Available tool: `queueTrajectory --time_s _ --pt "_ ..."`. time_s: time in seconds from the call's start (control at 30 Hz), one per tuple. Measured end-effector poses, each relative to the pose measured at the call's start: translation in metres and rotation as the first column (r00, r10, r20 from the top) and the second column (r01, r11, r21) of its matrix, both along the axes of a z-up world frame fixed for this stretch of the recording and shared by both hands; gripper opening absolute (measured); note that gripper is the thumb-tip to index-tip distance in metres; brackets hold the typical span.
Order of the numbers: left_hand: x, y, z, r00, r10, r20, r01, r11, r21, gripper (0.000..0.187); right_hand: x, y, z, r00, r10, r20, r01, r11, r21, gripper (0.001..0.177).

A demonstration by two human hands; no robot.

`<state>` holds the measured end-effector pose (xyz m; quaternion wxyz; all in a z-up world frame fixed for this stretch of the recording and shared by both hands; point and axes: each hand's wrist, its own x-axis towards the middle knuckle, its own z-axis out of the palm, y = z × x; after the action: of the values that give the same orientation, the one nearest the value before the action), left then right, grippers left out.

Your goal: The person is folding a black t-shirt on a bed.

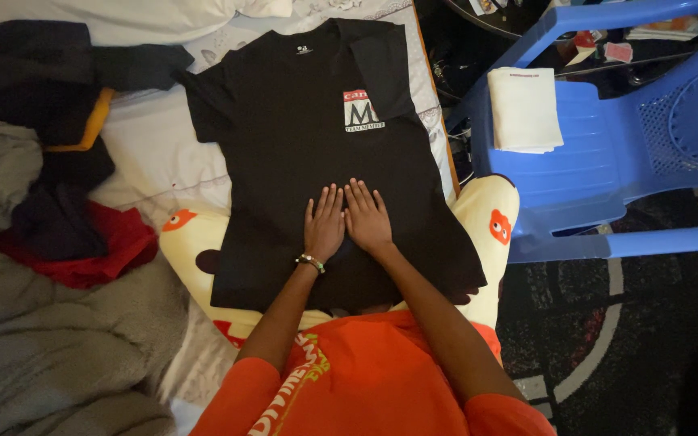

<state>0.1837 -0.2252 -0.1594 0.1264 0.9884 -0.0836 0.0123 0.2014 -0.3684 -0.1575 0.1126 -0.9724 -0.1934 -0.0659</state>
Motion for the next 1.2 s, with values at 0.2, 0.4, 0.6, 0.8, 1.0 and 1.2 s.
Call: queueTrajectory --time_s 0.2,0.4,0.6,0.8,1.0,1.2 --pt "-0.002 0.0 0.003 1.0 0.016 -0.013 -0.016 1.0 0.001 0.057 -0.001 0.001 0.003 1.0 -0.001 -0.004 0.001 1.0 0.013 0.058" --pt "0.001 0.0 -0.005 1.0 0.009 0.0 -0.009 1.0 0.001 0.056 0.001 0.001 -0.008 1.0 0.003 0.0 -0.003 1.0 0.009 0.058" --pt "0.001 -0.001 0.002 0.999 0.008 -0.051 -0.005 0.998 0.058 0.056 0.0 0.001 -0.004 1.0 -0.001 -0.022 0.001 1.0 0.003 0.058" --pt "0.0 -0.001 0.003 0.999 0.014 -0.047 -0.013 1.0 0.01 0.058 0.0 0.001 0.002 0.999 -0.004 -0.039 0.004 1.0 -0.011 0.06" --pt "0.001 -0.001 -0.002 0.999 0.015 -0.045 -0.014 1.0 0.025 0.056 0.0 0.001 -0.001 1.0 -0.007 -0.018 0.008 1.0 0.026 0.058" --pt "0.0 0.0 0.002 0.999 0.01 -0.035 -0.01 1.0 -0.002 0.058 0.0 0.001 0.0 1.0 -0.003 -0.001 0.003 1.0 -0.011 0.059"
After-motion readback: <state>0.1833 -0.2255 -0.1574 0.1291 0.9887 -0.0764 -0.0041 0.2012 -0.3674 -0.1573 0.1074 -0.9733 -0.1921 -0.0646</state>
